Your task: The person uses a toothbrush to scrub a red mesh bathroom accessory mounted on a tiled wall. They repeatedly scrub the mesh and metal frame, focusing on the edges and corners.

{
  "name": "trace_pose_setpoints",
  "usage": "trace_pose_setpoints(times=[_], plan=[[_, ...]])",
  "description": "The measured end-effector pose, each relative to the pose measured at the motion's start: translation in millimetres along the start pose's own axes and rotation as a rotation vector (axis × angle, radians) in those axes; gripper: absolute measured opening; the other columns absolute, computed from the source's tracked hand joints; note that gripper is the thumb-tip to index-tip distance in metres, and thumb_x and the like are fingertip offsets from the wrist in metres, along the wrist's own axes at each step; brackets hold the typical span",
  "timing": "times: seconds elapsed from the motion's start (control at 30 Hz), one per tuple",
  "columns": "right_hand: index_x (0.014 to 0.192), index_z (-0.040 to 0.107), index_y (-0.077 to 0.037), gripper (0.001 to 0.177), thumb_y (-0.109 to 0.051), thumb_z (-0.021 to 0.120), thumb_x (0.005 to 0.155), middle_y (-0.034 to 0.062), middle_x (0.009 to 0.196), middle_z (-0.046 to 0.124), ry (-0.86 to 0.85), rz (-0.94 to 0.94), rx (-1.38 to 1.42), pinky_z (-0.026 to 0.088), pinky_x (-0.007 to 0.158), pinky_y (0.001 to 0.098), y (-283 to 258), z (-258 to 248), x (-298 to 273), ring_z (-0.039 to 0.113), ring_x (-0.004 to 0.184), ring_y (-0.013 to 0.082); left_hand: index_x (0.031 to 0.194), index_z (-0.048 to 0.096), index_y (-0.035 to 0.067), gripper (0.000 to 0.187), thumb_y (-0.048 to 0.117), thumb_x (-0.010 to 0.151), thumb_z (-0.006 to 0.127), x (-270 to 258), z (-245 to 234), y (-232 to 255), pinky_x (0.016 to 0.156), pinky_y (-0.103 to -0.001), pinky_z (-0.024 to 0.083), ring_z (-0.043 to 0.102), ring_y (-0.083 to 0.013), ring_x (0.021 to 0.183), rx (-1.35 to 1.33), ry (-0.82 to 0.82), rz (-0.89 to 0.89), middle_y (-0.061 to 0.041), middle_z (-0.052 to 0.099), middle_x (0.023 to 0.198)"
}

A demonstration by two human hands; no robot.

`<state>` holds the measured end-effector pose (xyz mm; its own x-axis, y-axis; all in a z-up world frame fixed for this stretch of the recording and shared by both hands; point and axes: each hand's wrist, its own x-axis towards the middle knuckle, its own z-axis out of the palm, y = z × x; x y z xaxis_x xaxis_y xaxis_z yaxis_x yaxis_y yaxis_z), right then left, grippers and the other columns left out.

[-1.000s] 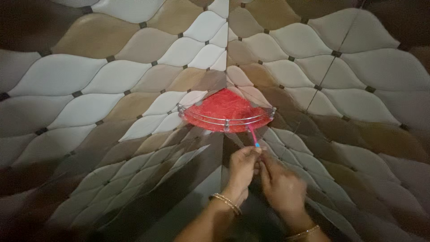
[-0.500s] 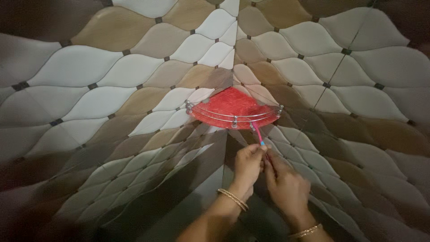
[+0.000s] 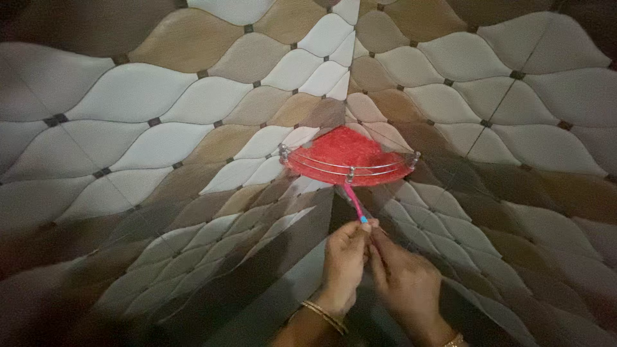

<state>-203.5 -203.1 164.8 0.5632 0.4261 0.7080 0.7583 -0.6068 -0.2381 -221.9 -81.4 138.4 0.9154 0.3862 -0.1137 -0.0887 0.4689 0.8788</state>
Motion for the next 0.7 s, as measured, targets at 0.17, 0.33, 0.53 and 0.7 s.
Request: trace_pose_setpoints(times=[0.17, 0.33, 0.53, 0.7], plan=[[0.124, 0.071, -0.021, 0.035, -0.027, 0.068, 0.089, 0.0108, 0.073, 0.072, -0.057, 0.034, -0.112, 0.051, 0.052, 0.046, -5.6, 6.1, 13.6, 0.067, 0.057, 0.0322, 0.11, 0.077, 0.002, 0.027, 0.021, 0.103, 0.059, 24.3, -1.7, -2.2, 0.06, -0.022, 0.043, 0.053, -0.005, 0.065, -0.03, -0.024, 0.143, 0.003, 0.064, 0.077], [0.123, 0.069, -0.023, 0.037, -0.029, 0.068, 0.087, 0.0106, 0.073, 0.072, -0.169, 0.059, -0.187, 0.053, 0.052, 0.0461, -15.3, 11.3, 35.9, 0.069, 0.058, 0.0324, 0.109, 0.077, 0.005, 0.028, 0.024, 0.103, 0.056, 42.2, -14.7, 3.5, 0.062, -0.021, 0.046, 0.057, -0.0046, 0.066, -0.03, -0.031, 0.093, 0.005, 0.065, 0.078], [0.135, 0.062, -0.015, 0.051, -0.025, 0.067, 0.085, 0.0089, 0.078, 0.073, -0.207, -0.041, -0.192, 0.054, 0.051, 0.0436, -30.4, 30.1, 47.9, 0.07, 0.06, 0.0306, 0.109, 0.077, 0.005, 0.029, 0.025, 0.104, 0.058, 51.6, -35.6, 11.6, 0.055, -0.026, 0.041, 0.052, -0.007, 0.062, -0.111, 0.019, 0.122, 0.002, 0.063, 0.076], [0.133, 0.062, -0.015, 0.051, -0.026, 0.068, 0.084, 0.0071, 0.081, 0.073, -0.12, -0.031, -0.209, 0.052, 0.046, 0.0435, -20.6, 18.9, 36.8, 0.069, 0.059, 0.0294, 0.11, 0.076, 0.004, 0.028, 0.024, 0.101, 0.058, 47.0, -19.8, 1.0, 0.067, -0.025, 0.05, 0.062, -0.0082, 0.072, -0.107, -0.019, 0.065, 0.001, 0.07, 0.084]])
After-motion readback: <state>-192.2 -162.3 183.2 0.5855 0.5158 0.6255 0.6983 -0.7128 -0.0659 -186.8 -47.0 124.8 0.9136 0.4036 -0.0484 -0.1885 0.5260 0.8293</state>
